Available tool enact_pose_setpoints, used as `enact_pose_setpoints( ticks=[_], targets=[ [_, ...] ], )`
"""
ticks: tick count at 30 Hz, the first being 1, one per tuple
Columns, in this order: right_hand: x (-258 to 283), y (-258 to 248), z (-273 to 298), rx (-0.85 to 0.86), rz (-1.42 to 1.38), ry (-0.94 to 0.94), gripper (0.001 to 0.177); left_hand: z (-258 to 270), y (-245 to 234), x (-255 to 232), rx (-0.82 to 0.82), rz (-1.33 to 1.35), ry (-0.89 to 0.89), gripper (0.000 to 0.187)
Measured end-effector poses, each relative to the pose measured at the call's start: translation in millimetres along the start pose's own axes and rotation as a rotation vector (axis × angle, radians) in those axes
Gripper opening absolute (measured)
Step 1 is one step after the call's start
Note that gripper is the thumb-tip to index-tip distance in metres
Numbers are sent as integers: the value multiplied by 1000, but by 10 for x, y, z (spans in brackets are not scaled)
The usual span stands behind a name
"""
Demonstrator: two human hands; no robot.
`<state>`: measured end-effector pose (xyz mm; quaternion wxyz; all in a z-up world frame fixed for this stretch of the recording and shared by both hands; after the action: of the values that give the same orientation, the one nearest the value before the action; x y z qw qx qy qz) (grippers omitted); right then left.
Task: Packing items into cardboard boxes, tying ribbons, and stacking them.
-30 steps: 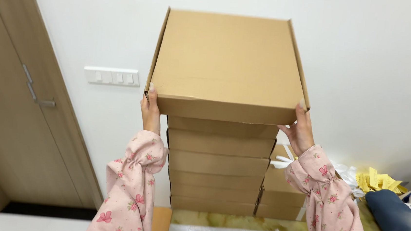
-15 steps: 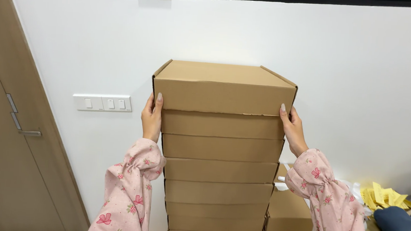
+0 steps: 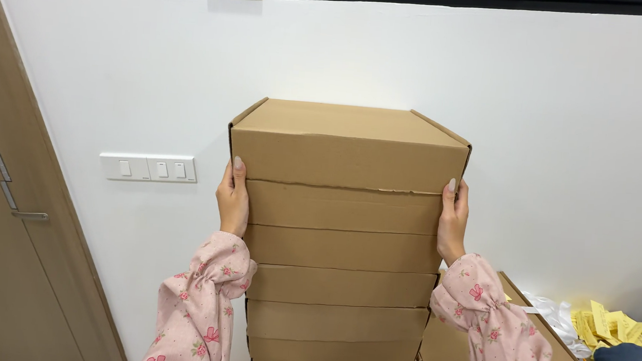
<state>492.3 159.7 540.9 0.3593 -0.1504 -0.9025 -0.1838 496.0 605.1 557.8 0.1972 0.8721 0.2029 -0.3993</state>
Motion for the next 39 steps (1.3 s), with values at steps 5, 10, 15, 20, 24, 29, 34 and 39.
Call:
enact_pose_setpoints(
  ticks=[5,10,15,20,24,29,34,39],
  targets=[
    [505,105,224,-96,-34,-46,46,265,-65,-597,33,42,41,71],
    [593,62,247,-70,-9,-27,53,395,-124,-850,87,48,27,68],
    [821,-86,420,-121,13,-67,46,731,-287,-814,13,-145,122,56],
    [1532,-218,1123,-86,38,-118,38,1588,-401,-1312,2,-88,209,47],
    [1820,-472,1692,-24,156,-126,34,2093,-331,-1374,145,117,51,34],
    [2037,-974,2276,38,339,-82,26,2687,-169,-1347,339,257,-138,22],
    [2040,-1688,2683,-2,526,-19,21,3410,-46,-1171,435,295,-332,22],
    [2069,-2300,2849,-97,614,166,17,4078,274,-990,472,309,-546,23]
  ],
)
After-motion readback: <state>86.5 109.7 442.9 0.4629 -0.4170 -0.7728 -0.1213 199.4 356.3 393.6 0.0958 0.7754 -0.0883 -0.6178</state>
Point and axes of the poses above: each hand's wrist, its own z-axis away from the middle knuckle, its own y-axis out of the palm, x = y × z, the point moved 1 cm from there along -z, towards the middle knuckle, and after that the axes turned 6 degrees about -x, right-handed, at the moved point
